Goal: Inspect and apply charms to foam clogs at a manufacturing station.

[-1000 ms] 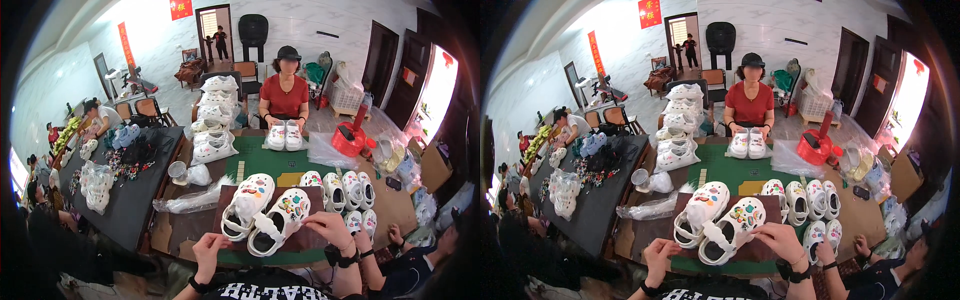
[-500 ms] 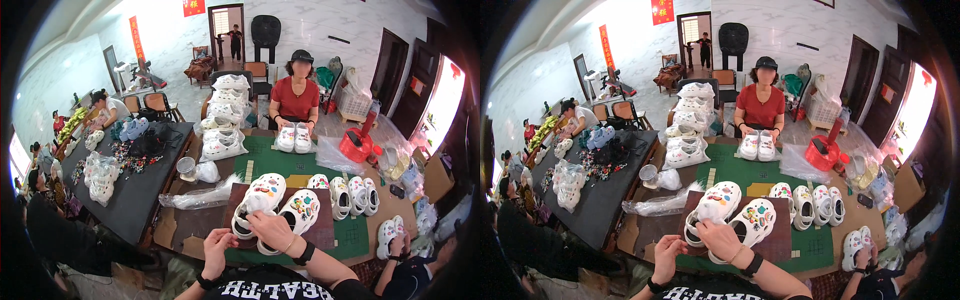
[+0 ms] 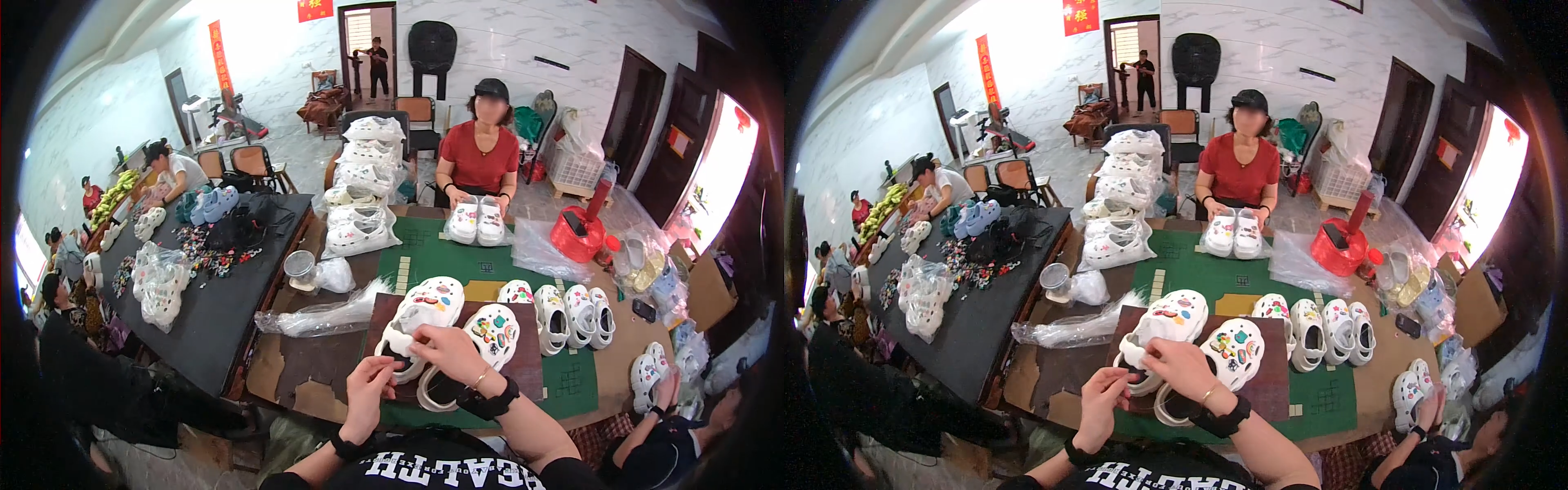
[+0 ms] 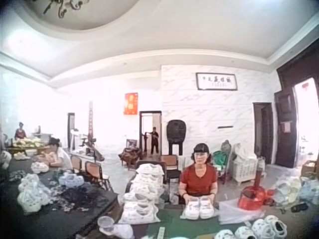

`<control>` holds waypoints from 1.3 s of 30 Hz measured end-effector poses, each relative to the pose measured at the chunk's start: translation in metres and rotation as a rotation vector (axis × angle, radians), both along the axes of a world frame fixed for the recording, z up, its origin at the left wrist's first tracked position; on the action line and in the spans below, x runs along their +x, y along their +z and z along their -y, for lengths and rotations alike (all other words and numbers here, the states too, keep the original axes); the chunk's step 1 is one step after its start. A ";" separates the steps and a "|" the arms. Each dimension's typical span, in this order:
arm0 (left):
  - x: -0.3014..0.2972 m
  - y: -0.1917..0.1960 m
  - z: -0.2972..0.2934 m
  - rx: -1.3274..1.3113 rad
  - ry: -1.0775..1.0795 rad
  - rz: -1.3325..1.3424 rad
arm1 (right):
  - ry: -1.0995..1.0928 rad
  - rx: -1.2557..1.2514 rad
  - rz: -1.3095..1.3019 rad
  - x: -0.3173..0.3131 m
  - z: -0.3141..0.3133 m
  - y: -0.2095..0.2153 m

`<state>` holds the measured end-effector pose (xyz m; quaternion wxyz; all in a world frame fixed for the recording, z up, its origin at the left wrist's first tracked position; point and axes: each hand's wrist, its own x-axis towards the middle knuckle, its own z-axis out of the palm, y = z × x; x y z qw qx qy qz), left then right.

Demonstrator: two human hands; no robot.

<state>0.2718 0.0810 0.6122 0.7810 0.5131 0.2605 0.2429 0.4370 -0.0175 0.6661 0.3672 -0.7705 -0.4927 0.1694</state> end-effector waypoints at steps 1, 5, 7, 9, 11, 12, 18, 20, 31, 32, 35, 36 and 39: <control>0.002 0.005 -0.001 0.001 0.009 -0.007 | 0.006 0.011 -0.032 0.003 -0.001 -0.002; 0.019 0.003 -0.005 0.062 -0.032 -0.096 | -0.029 0.056 -0.174 0.013 0.010 -0.009; 0.021 0.009 -0.006 0.169 -0.040 -0.187 | -0.013 0.073 -0.190 0.015 0.009 -0.013; 0.018 0.001 -0.011 0.229 -0.023 -0.175 | 0.003 -0.030 -0.275 0.015 0.004 -0.011; 0.015 -0.004 -0.012 0.292 -0.021 -0.165 | 0.059 -0.013 -0.238 0.014 0.002 -0.013; 0.015 -0.002 -0.012 0.283 -0.035 -0.184 | 0.088 0.017 -0.204 0.013 0.002 -0.014; 0.022 -0.008 -0.007 0.232 -0.004 -0.147 | 0.125 0.044 -0.068 0.015 -0.005 -0.016; 0.023 -0.012 -0.006 0.210 0.007 -0.120 | 0.145 0.036 0.010 0.016 -0.005 -0.019; 0.034 -0.013 -0.012 0.226 -0.066 -0.207 | 0.254 0.030 -0.051 0.029 -0.010 -0.018; 0.033 -0.012 -0.013 0.228 -0.066 -0.207 | 0.239 -0.031 -0.072 0.028 -0.010 -0.014; 0.029 -0.013 -0.017 0.228 -0.141 -0.204 | 0.211 -0.094 0.006 0.018 -0.010 -0.001; 0.028 -0.020 -0.017 0.159 -0.137 -0.169 | 0.201 -0.096 0.106 0.015 -0.011 0.001; 0.027 -0.021 -0.018 0.094 -0.159 -0.143 | 0.200 -0.060 0.261 0.013 -0.011 -0.005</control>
